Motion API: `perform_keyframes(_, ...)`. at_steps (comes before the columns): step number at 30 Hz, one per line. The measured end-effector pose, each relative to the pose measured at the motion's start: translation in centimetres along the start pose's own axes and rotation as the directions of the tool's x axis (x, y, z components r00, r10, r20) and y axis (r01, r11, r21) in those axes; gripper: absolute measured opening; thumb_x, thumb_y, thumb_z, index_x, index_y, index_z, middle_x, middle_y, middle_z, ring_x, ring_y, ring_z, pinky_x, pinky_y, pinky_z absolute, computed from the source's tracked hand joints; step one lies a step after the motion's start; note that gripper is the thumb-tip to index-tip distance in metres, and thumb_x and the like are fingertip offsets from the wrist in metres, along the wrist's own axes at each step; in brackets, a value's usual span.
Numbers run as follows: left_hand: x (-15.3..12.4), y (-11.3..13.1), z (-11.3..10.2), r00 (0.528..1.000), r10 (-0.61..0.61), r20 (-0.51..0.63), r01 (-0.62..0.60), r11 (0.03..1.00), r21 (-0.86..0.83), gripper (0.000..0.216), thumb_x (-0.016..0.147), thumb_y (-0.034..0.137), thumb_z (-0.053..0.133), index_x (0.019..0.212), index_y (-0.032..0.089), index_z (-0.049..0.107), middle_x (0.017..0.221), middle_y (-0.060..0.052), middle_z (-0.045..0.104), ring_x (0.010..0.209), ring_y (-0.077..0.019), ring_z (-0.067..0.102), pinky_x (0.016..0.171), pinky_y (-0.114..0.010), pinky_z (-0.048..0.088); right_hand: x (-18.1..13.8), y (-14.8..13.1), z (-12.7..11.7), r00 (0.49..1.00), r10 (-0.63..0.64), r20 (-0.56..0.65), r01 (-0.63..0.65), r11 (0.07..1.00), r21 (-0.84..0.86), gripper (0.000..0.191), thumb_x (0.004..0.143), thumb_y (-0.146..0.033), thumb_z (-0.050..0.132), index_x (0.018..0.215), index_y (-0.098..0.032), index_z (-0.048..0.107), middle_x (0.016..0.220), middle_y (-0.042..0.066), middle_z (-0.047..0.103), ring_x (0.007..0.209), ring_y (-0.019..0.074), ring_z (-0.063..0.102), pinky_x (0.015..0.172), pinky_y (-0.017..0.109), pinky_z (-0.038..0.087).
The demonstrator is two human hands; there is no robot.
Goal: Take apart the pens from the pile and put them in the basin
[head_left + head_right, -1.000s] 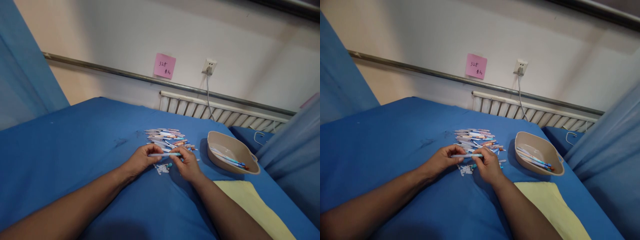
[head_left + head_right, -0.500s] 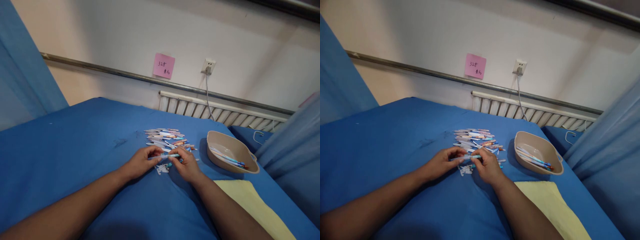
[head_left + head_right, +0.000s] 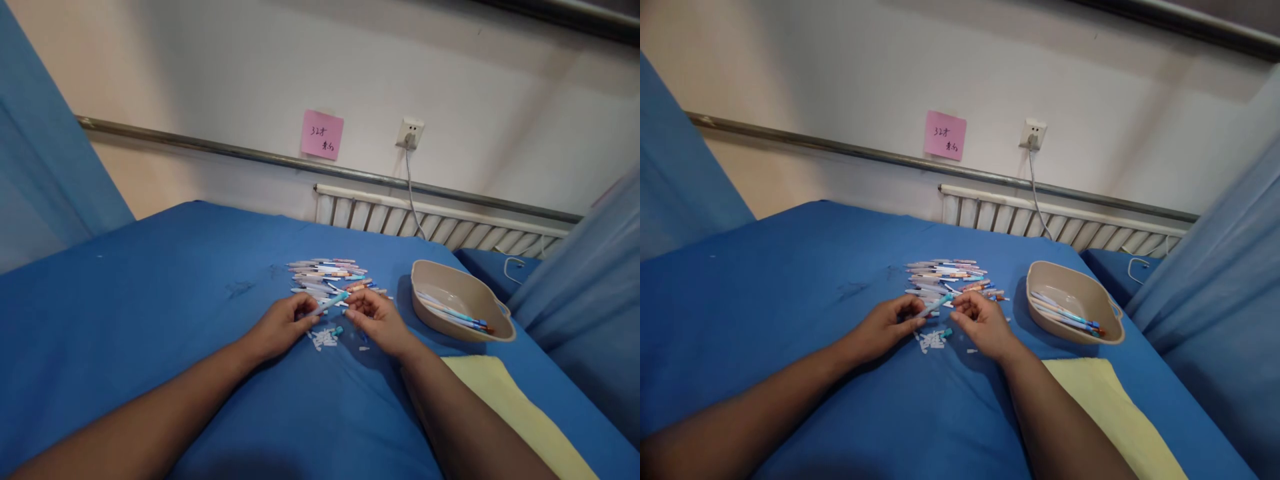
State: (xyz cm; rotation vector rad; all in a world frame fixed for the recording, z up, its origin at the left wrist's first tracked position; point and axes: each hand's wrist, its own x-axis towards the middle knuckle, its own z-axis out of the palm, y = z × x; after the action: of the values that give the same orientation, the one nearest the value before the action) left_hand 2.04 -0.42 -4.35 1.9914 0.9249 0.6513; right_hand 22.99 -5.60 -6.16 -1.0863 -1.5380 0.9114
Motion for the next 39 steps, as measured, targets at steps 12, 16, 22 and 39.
perform_keyframes(12,0.3,-0.1,0.6,0.997,-0.074,0.014,0.074,0.93,-0.36,0.026,0.077,0.036,0.06,0.093,0.016,0.058,0.088,-0.006,0.068,0.077,-0.016,0.058,0.07,-0.027,0.042,-0.3,0.3,0.1,0.955,-0.013,0.297,0.218,0.711,-0.669,0.016,0.078,-0.015,0.061,0.093,-0.02,0.061,0.089,0.003,0.064,0.084,0.0168,0.056,0.075,0.027,0.041)
perform_keyframes(16,0.5,-0.2,0.7,0.994,-0.111,-0.008,0.1,0.919,-0.38,0.027,0.076,0.037,0.061,0.091,0.015,0.057,0.085,-0.006,0.068,0.074,-0.015,0.057,0.069,-0.027,0.041,-0.2,0.2,-0.1,0.956,0.009,0.292,0.208,0.68,-0.703,0.011,0.078,-0.017,0.06,0.089,-0.02,0.061,0.086,0.002,0.064,0.081,0.0161,0.056,0.072,0.025,0.04)
perform_keyframes(22,0.4,0.2,0.7,0.987,-0.16,-0.027,0.134,0.898,-0.42,0.027,0.072,0.036,0.066,0.086,0.015,0.055,0.078,-0.004,0.066,0.068,-0.0133,0.056,0.063,-0.025,0.04,-0.1,0.3,-0.6,0.976,0.019,0.218,0.154,0.65,-0.744,0.01,0.079,-0.018,0.058,0.088,-0.019,0.062,0.085,0.004,0.065,0.081,0.0156,0.057,0.072,0.025,0.039)
perform_keyframes(39,0.6,0.2,0.1,0.974,-0.222,-0.039,0.157,0.789,-0.594,0.017,0.073,0.02,0.05,0.087,0.013,0.056,0.066,0.001,0.053,0.05,-0.0093,0.043,0.043,-0.021,0.033,-0.3,0.7,-0.3,0.985,-0.001,0.172,0.091,0.854,-0.512,0.007,0.08,-0.018,0.055,0.082,-0.02,0.062,0.072,-0.002,0.062,0.062,0.01,0.053,0.057,0.02,0.037)
